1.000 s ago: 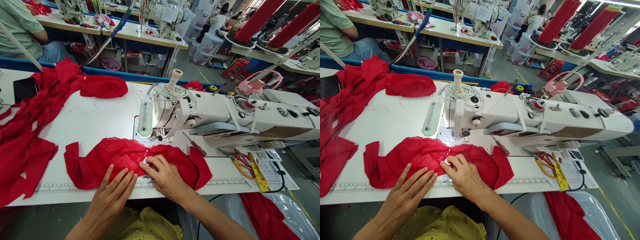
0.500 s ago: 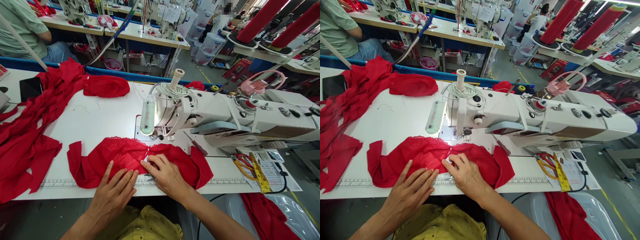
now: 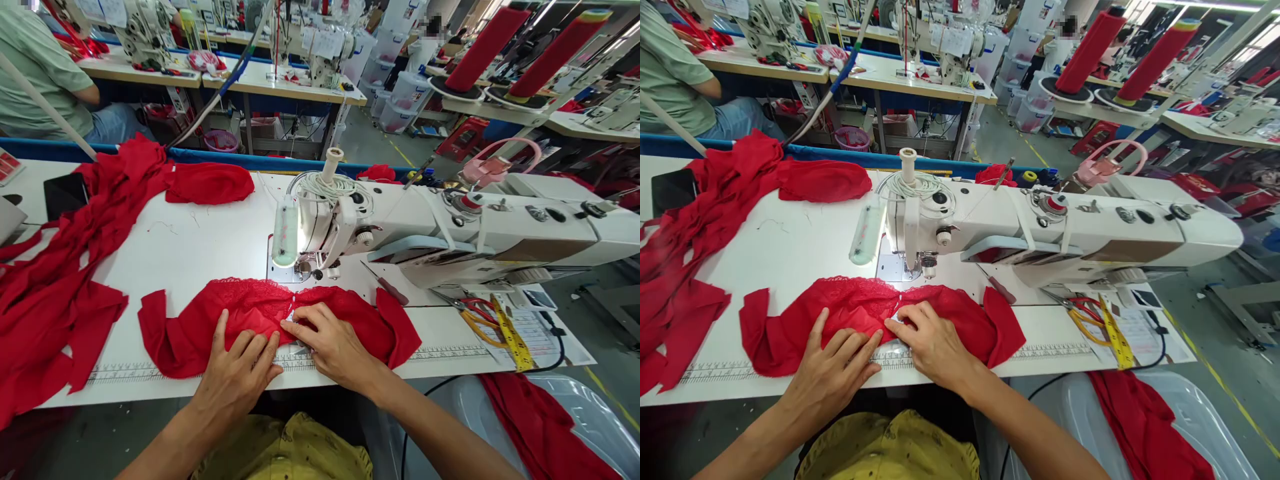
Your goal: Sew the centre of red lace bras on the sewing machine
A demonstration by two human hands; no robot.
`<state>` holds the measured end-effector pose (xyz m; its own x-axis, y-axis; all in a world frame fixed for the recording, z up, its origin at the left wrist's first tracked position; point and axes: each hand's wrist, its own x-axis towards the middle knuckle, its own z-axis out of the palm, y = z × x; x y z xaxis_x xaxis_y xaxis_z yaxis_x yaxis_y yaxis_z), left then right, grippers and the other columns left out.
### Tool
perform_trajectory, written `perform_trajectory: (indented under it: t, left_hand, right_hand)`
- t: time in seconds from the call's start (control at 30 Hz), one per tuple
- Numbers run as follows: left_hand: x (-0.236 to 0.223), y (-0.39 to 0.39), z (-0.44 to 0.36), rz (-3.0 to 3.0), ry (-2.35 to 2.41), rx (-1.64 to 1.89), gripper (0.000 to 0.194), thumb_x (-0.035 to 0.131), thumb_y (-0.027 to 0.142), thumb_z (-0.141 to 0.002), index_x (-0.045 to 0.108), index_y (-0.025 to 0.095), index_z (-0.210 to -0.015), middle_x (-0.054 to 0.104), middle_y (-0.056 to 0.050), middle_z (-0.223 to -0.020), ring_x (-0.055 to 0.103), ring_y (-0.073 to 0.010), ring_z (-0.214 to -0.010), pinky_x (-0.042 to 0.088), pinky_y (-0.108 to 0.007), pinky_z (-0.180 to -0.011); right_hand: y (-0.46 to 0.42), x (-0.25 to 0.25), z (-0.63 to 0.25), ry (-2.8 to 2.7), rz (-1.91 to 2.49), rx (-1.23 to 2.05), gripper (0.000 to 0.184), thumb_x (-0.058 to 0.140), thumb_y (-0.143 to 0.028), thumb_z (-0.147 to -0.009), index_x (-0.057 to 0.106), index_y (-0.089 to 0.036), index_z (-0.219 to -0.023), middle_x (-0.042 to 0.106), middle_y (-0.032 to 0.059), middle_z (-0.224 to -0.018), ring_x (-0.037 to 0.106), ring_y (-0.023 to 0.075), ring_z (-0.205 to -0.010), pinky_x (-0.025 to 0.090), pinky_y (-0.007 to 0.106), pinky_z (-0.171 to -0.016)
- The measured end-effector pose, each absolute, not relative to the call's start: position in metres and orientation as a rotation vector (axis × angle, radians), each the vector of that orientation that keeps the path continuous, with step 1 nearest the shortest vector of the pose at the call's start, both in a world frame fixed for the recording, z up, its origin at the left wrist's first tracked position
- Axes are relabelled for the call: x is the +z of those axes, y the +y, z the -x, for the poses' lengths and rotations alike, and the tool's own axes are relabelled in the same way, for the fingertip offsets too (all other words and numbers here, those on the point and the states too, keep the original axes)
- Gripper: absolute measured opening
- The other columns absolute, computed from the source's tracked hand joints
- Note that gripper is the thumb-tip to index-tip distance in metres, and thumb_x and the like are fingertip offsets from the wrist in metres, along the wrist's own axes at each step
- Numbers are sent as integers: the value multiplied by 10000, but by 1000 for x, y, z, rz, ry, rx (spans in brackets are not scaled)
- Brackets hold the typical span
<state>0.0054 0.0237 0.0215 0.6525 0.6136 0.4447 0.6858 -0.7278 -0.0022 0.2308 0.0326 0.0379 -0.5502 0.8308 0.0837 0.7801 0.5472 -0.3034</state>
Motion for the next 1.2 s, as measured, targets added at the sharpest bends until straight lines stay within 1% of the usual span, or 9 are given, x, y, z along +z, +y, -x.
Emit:
perform_trajectory:
  t: [0.1, 0.17, 0.43, 0.53, 0.6, 0.73, 0.8, 0.97, 1.2]
  left_hand:
    - [21, 24, -8, 2679, -1063, -644, 329, 483, 290, -1019, 702, 92, -1163, 708, -57, -868, 600, -212, -840, 162, -669, -1188]
    - [21, 24, -8, 2675, -1062, -658, 322, 489, 289, -1017, 703, 97, -1163, 719, -61, -899, 603, -216, -853, 162, -675, -1187]
    - [18, 25, -9, 2657, -1059, -727, 315, 525, 313, -1002, 713, 101, -1141, 736, -70, -916, 621, -227, -858, 180, -696, -1178]
    - [16, 26, -10, 2654, -1066, -767, 309, 525, 306, -1006, 708, 96, -1139, 749, -76, -924, 646, -227, -869, 172, -698, -1183]
    - [14, 26, -12, 2670, -1057, -814, 293, 514, 288, -1015, 699, 99, -1141, 761, -90, -1013, 669, -237, -968, 139, -688, -1199]
    - [11, 27, -13, 2738, -1045, -828, 287, 467, 288, -1041, 676, 140, -1171, 720, -90, -1246, 634, -250, -1192, 33, -685, -1215]
    - [10, 27, -12, 2760, -1094, -793, 286, 475, 313, -1039, 674, 163, -1179, 714, -77, -1263, 640, -258, -1191, 18, -705, -1204]
    - [8, 26, -11, 2778, -1153, -810, 278, 493, 335, -1031, 684, 190, -1170, 717, -52, -1265, 653, -274, -1169, 39, -723, -1192]
    - [8, 28, -12, 2782, -1162, -845, 308, 458, 360, -1043, 694, 194, -1149, 721, -44, -1258, 660, -279, -1150, 51, -717, -1193]
  right_hand:
    - [33, 40, -236, -2479, 1326, 367, 728, 458, 56, -669, 590, -224, -1328, 611, 87, -1244, 527, 208, -1100, 467, 201, -574]
    - [30, 39, -240, -2430, 1319, 292, 679, 448, 58, -677, 618, -201, -1282, 621, 100, -1204, 539, 214, -1075, 465, 211, -567]
    - [14, 40, -244, -2420, 1290, 78, 422, 443, 8, -867, 656, -166, -1188, 670, 98, -1082, 565, 204, -946, 454, 227, -564]
    - [16, 40, -240, -2442, 1207, 50, 410, 445, -1, -884, 646, -139, -1213, 679, 102, -1119, 565, 219, -1002, 513, 272, -678]
    - [19, 38, -237, -2483, 1147, 47, 403, 456, -6, -891, 639, -121, -1232, 683, 103, -1141, 566, 226, -1040, 529, 298, -748]
    - [21, 31, -237, -2542, 1134, 16, 348, 478, -42, -923, 650, -117, -1216, 700, 107, -1132, 585, 227, -1038, 534, 310, -769]
    - [18, 28, -243, -2562, 1178, 4, 383, 470, -44, -925, 638, -141, -1256, 695, 104, -1187, 585, 232, -1086, 531, 331, -799]
    - [7, 27, -261, -2646, 1315, 54, 595, 455, 2, -852, 560, -225, -1392, 635, 71, -1359, 557, 232, -1201, 490, 370, -888]
    - [3, 31, -276, -2633, 1384, 60, 652, 467, 45, -766, 579, -187, -1365, 645, 69, -1356, 557, 244, -1197, 430, 371, -894]
